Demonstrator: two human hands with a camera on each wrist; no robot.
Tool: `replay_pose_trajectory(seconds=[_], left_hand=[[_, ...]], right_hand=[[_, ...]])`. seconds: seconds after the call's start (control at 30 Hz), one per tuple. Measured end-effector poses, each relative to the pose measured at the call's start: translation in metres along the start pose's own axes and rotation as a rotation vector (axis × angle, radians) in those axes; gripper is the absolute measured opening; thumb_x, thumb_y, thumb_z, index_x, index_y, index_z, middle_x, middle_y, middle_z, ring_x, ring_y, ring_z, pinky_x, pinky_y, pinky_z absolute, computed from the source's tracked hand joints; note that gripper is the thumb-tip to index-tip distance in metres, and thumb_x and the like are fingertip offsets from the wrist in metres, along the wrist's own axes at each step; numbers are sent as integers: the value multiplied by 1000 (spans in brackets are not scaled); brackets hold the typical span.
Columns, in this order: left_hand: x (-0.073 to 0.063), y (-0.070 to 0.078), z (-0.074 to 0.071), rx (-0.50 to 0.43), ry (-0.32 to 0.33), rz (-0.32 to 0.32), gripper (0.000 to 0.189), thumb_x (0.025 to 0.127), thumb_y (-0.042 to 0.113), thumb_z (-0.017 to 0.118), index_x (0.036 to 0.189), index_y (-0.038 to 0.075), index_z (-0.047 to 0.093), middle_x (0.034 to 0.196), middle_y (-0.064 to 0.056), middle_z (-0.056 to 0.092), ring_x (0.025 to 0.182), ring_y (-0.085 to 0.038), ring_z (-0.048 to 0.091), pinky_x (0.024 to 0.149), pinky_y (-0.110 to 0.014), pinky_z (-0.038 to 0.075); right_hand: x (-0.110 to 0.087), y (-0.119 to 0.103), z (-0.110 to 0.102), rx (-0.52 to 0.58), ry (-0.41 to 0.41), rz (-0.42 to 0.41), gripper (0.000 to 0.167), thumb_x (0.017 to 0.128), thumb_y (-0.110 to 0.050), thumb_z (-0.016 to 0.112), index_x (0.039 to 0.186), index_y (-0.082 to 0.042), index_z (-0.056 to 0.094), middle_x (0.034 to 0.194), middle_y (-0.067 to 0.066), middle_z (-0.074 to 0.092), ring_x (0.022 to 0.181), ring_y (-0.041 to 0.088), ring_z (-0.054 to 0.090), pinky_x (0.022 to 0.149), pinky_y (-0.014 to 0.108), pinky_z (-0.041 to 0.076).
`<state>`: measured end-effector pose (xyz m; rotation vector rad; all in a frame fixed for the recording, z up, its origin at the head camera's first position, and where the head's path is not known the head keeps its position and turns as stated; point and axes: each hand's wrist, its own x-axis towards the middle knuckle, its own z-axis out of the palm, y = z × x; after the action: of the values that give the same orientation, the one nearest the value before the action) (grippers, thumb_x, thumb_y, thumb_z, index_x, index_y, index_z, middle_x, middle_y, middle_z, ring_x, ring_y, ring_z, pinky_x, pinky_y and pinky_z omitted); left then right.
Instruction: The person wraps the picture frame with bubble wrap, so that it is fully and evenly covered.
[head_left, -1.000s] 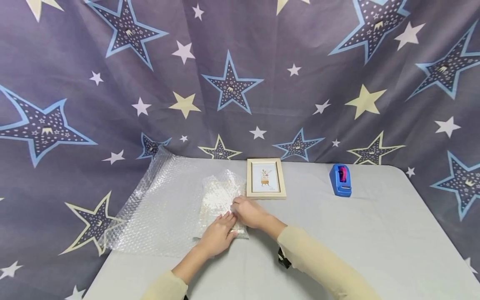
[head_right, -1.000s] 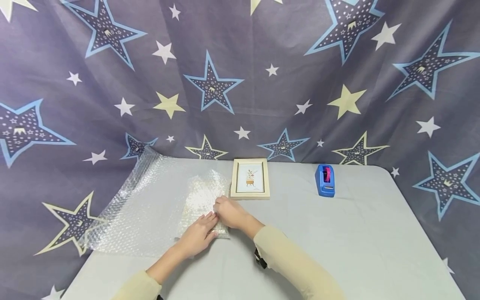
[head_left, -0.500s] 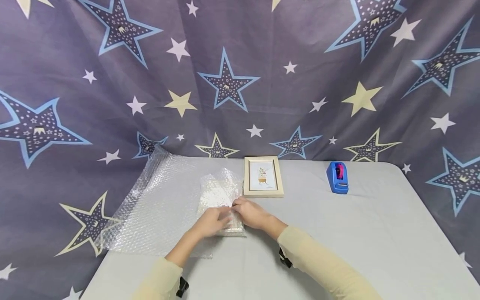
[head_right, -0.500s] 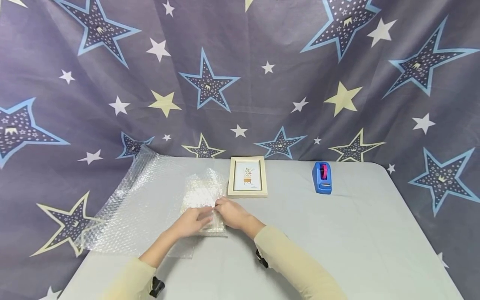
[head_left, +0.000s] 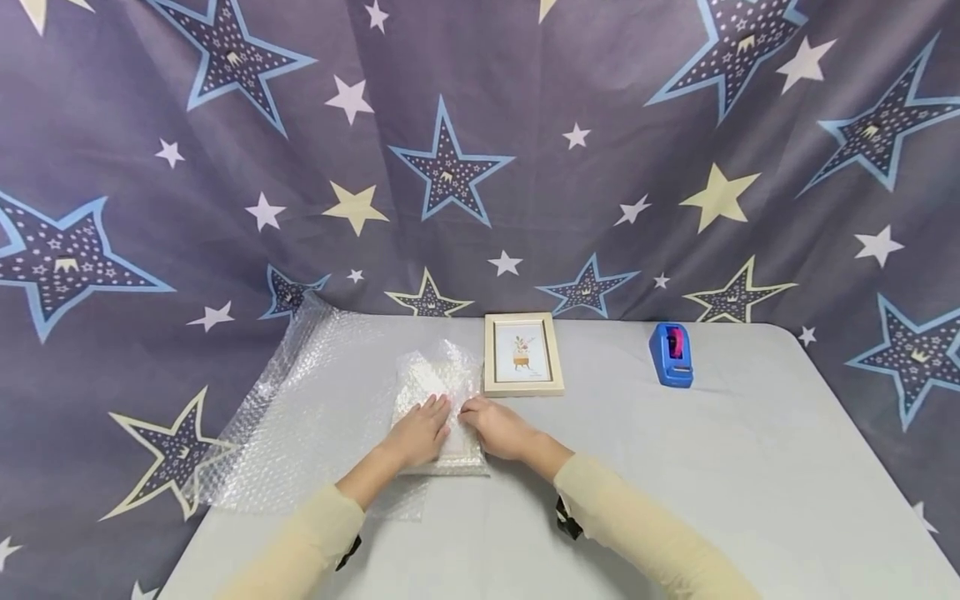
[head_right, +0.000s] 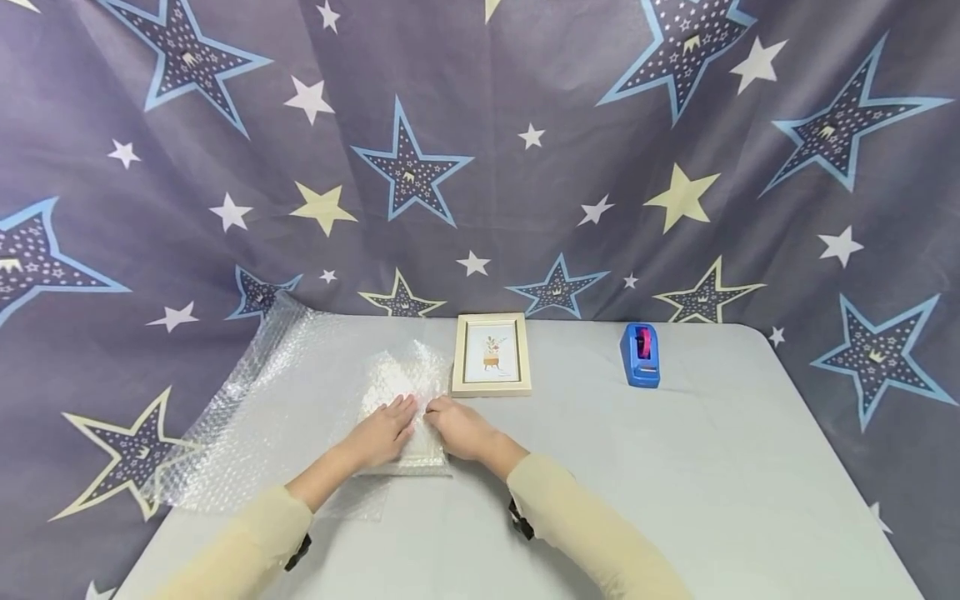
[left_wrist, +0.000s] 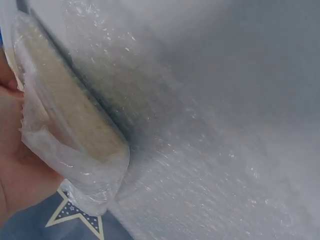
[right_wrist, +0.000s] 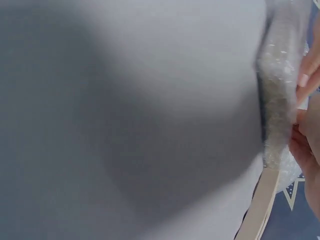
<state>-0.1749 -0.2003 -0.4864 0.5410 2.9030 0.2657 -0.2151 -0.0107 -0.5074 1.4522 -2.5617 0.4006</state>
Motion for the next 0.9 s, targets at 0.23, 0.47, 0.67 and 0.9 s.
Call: replay_pose_trajectory(seconds=[0.23,0.47,0.67,0.9], left_hand=[[-2,-7,-3,-16,-14,14,52,101,24,41,145,-4,35,155,-19,32,146,-37,28,121,-53,25],[-5,-10,-4,-25,60,36,52,99,23,45,142,-6,39,152,-21,37,144,-39,32,119,-54,28],[-4,-8,-3,-32,81,28,52,99,23,46,142,-5,40,152,-20,37,144,-38,33,119,-54,28],[-4,-10,1,-112,104,18,53,97,23,51,142,-4,41,152,-19,39,143,-36,34,120,-52,28]], right_hand=[[10,5,-6,-65,20,70,37,87,-3,60,123,0,60,126,9,61,122,21,56,110,29,45],[18,7,-3,-248,-91,85,41,88,-8,59,129,-5,58,131,5,57,126,19,51,115,28,38],[21,5,-2,-308,-142,107,44,86,-12,61,130,-8,57,131,3,57,125,18,50,116,27,36],[13,8,-1,-71,-51,154,38,86,-5,60,124,-5,61,132,7,58,127,22,51,114,32,40]])
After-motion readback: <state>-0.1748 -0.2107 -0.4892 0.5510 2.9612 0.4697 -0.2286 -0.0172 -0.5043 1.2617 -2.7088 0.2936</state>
